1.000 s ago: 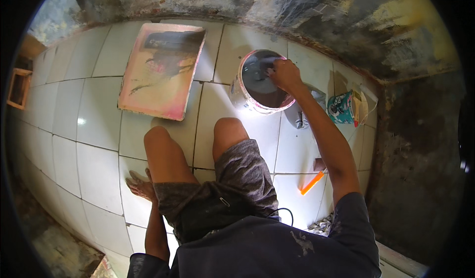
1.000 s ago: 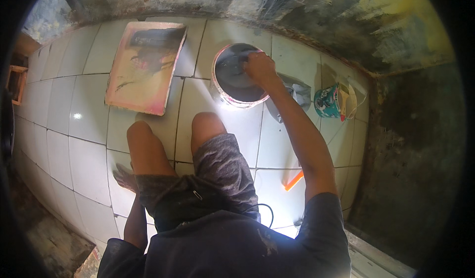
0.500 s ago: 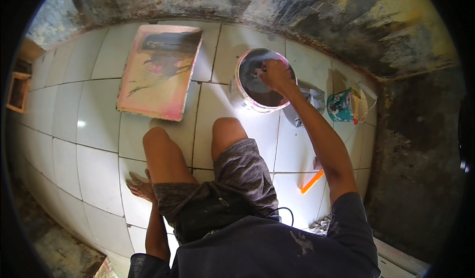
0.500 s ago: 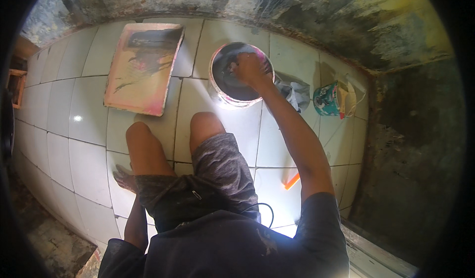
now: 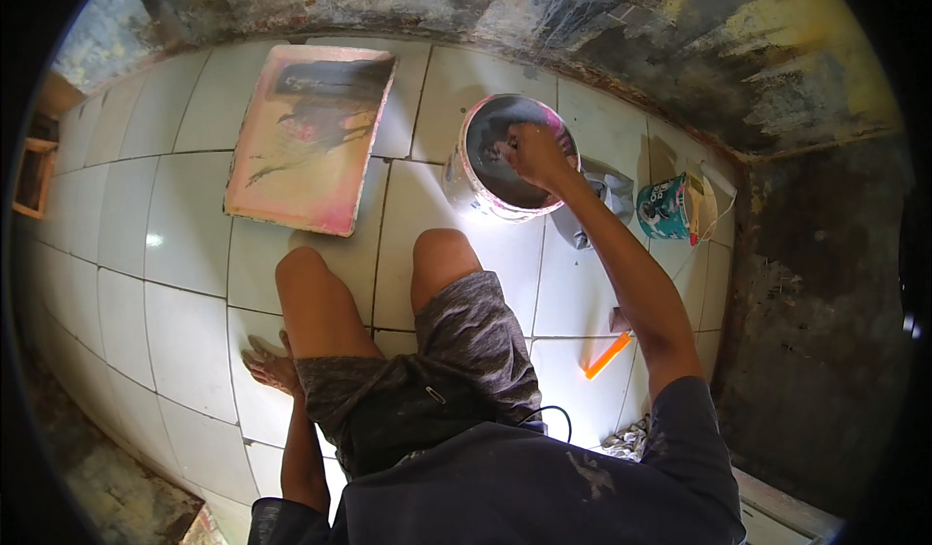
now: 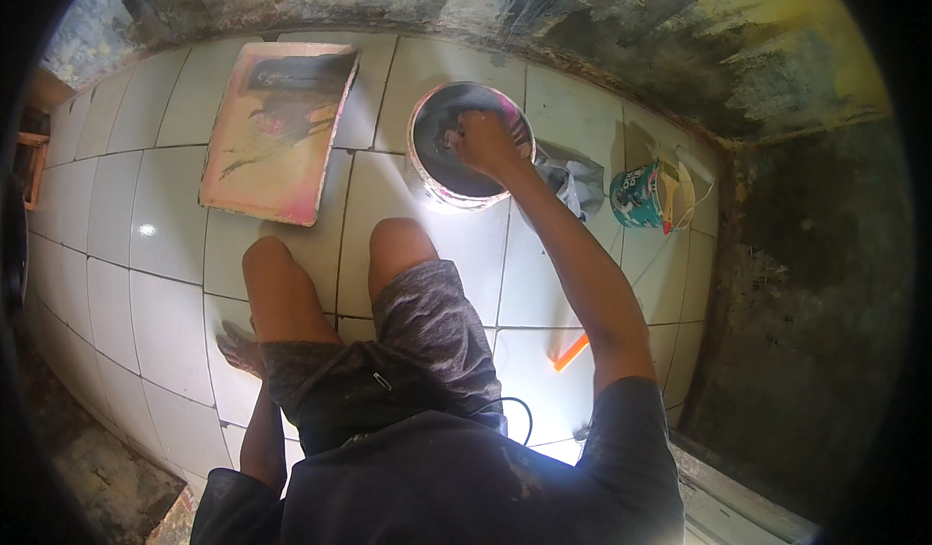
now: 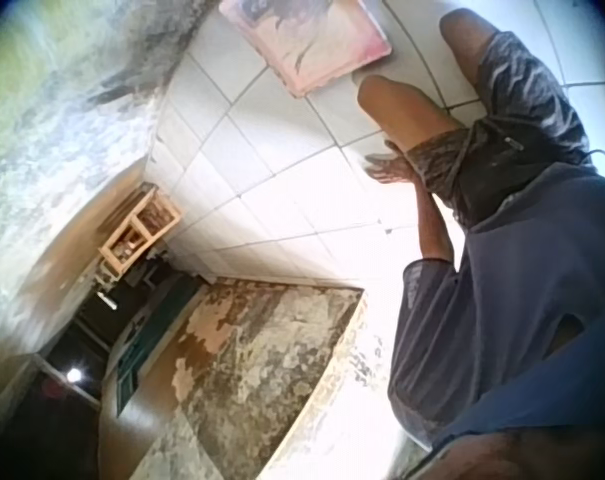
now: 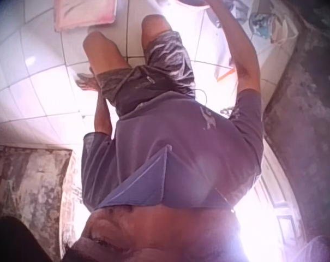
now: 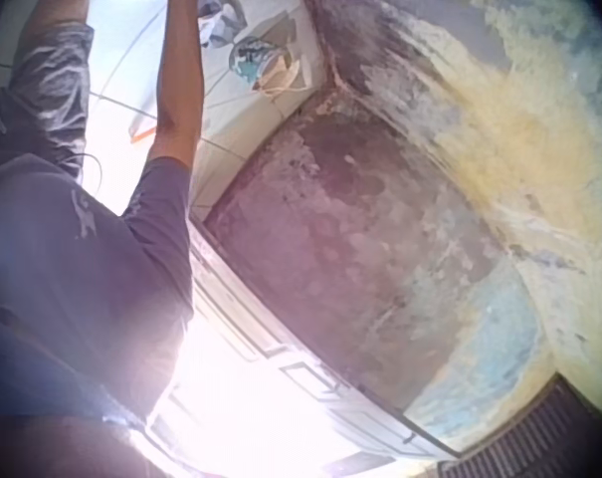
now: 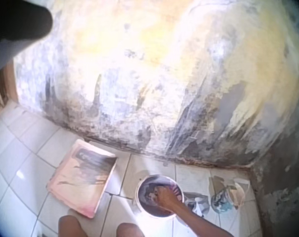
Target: The person prepares a paint tray by pouring grey liquid from a bucket and using a scraper to spread and mix it, then attaches a handle to a paint roller.
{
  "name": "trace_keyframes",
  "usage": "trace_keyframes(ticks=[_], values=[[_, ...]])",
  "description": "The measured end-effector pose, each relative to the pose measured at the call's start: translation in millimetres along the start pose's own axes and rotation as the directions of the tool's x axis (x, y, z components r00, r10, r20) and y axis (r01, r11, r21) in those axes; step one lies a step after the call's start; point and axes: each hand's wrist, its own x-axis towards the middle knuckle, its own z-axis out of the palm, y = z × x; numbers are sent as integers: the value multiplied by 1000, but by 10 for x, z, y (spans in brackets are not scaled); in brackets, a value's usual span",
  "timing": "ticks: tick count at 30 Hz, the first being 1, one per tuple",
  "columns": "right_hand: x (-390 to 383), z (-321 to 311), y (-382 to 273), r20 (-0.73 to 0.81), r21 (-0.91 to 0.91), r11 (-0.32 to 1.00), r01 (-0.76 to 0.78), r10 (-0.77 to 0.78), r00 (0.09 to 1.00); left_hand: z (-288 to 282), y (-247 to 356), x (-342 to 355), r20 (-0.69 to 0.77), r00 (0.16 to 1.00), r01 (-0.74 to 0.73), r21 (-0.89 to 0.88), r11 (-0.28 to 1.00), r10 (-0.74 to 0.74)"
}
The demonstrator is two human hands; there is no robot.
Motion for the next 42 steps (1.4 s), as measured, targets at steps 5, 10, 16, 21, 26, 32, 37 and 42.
trace_keyframes(ticks=[5, 10, 16, 21, 26, 32, 37, 42], values=[[50, -71, 60, -48, -53, 993, -102, 99, 994, 34, -77, 29, -40, 997, -66, 26, 997, 67], [-151, -39, 86, 99, -141, 989, -40, 54, 994, 25, -75, 43, -36, 998, -57, 66, 996, 60], [-31, -49, -25, 84, 109, 994, -32, 23, 996, 4, -68, 31, -28, 998, -57, 40, 998, 58], [115, -57, 144, -122, -23, 998, -55, 51, 991, 19, -54, 33, -30, 998, -52, 17, 999, 52], [-41, -175, 234, -15, -164, 980, -116, 115, 993, -1, -46, 19, -56, 996, -65, 0, 998, 65], [-283, -100, 187, 157, -174, 985, -17, 45, 987, -2, -49, 28, -43, 998, -42, 25, 999, 43], [-214, 134, 29, 67, -46, 971, 233, -229, 971, -20, -16, 29, 8, 1000, -14, 40, 999, 14], [7, -8, -75, -4, 54, 992, 110, -110, 994, 17, -49, 36, -39, 997, -61, 45, 997, 63]])
